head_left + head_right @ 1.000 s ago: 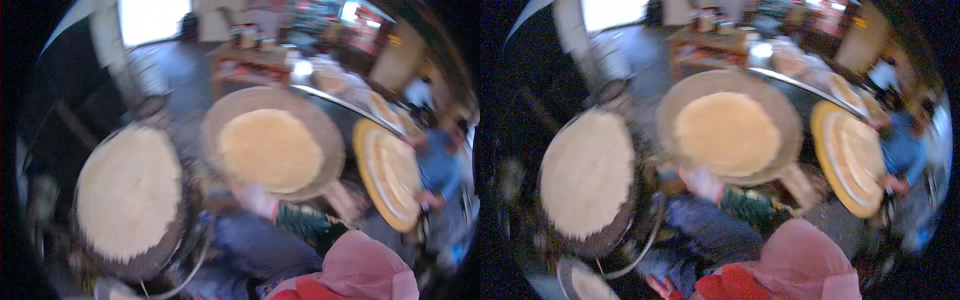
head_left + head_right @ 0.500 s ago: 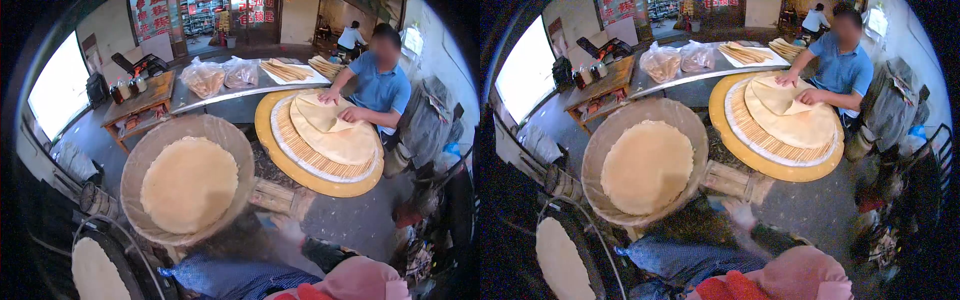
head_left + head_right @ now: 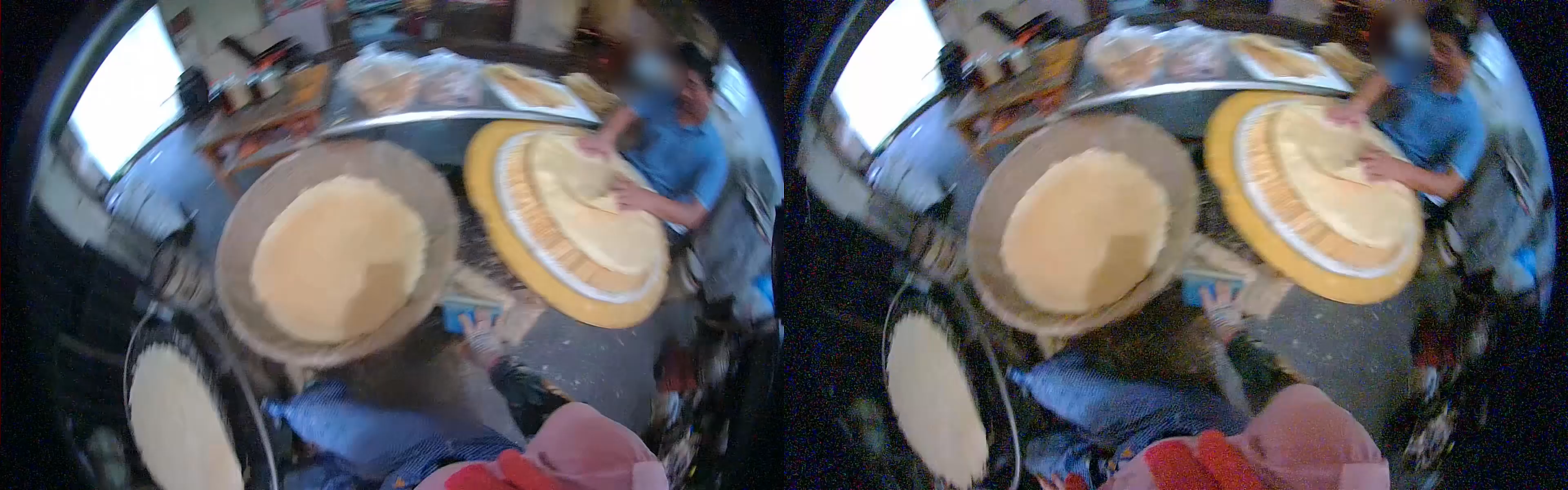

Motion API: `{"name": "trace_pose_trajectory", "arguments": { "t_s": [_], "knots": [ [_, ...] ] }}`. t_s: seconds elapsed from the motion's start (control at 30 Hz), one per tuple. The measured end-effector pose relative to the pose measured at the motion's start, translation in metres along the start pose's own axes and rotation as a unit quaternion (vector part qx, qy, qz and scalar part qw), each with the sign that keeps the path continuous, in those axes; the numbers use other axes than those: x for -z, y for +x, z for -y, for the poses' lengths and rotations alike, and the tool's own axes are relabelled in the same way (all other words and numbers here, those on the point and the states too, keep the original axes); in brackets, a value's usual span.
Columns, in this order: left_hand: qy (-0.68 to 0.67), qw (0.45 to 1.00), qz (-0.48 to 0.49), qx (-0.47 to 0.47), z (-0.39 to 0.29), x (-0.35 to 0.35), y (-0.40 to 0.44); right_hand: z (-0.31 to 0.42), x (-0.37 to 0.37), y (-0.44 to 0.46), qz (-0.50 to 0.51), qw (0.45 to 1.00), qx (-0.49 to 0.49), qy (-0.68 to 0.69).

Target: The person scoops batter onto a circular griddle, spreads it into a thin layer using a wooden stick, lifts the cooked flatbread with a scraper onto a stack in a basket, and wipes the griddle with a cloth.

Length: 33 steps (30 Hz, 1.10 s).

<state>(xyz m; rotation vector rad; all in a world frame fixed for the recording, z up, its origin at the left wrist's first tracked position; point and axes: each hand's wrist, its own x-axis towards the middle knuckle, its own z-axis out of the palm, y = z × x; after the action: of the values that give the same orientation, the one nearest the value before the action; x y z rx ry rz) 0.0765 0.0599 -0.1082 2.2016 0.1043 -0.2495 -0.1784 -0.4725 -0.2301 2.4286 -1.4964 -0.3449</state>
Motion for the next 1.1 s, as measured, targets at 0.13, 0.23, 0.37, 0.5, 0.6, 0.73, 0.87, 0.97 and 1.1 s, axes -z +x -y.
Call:
{"name": "trace_pose_trajectory", "arguments": {
  "t_s": [0.13, 0.23, 0.37, 0.5, 0.6, 0.73, 0.87, 0.97, 1.1],
  "knots": [
    [-0.05, 0.994, -0.037, -0.094, 0.03, 0.046, -0.023, -0.001, 0.082, -0.008, -0.085, 0.972, 0.064, 0.212],
    [0.182, 0.966, -0.111, -0.147, -0.07, 0.054, -0.042, 0.039, 0.157, -0.032, -0.077, 0.939, 0.069, 0.329],
    [0.319, 0.885, -0.25, -0.228, -0.117, 0.115, 0.001, 0.106, 0.183, -0.059, -0.118, 0.885, 0.286, 0.347],
    [0.308, 0.843, -0.347, -0.271, -0.128, 0.202, 0.103, 0.138, 0.203, -0.056, -0.06, 0.821, 0.457, 0.338],
    [0.366, 0.832, -0.359, -0.214, -0.133, 0.235, 0.177, 0.144, 0.214, -0.052, -0.045, 0.794, 0.412, 0.444],
    [0.443, 0.818, -0.318, -0.184, -0.105, 0.224, 0.265, 0.176, 0.289, -0.077, -0.02, 0.766, 0.465, 0.444],
    [0.488, 0.861, -0.121, -0.081, -0.096, 0.175, 0.277, 0.217, 0.339, -0.085, 0.043, 0.714, 0.425, 0.555],
    [0.467, 0.872, -0.125, -0.078, -0.1, 0.166, 0.266, 0.268, 0.365, -0.076, 0.243, 0.607, 0.286, 0.7],
    [0.484, 0.87, -0.083, -0.046, -0.094, 0.167, 0.243, 0.346, 0.395, -0.071, 0.491, 0.382, 0.147, 0.769]
  ]
}}
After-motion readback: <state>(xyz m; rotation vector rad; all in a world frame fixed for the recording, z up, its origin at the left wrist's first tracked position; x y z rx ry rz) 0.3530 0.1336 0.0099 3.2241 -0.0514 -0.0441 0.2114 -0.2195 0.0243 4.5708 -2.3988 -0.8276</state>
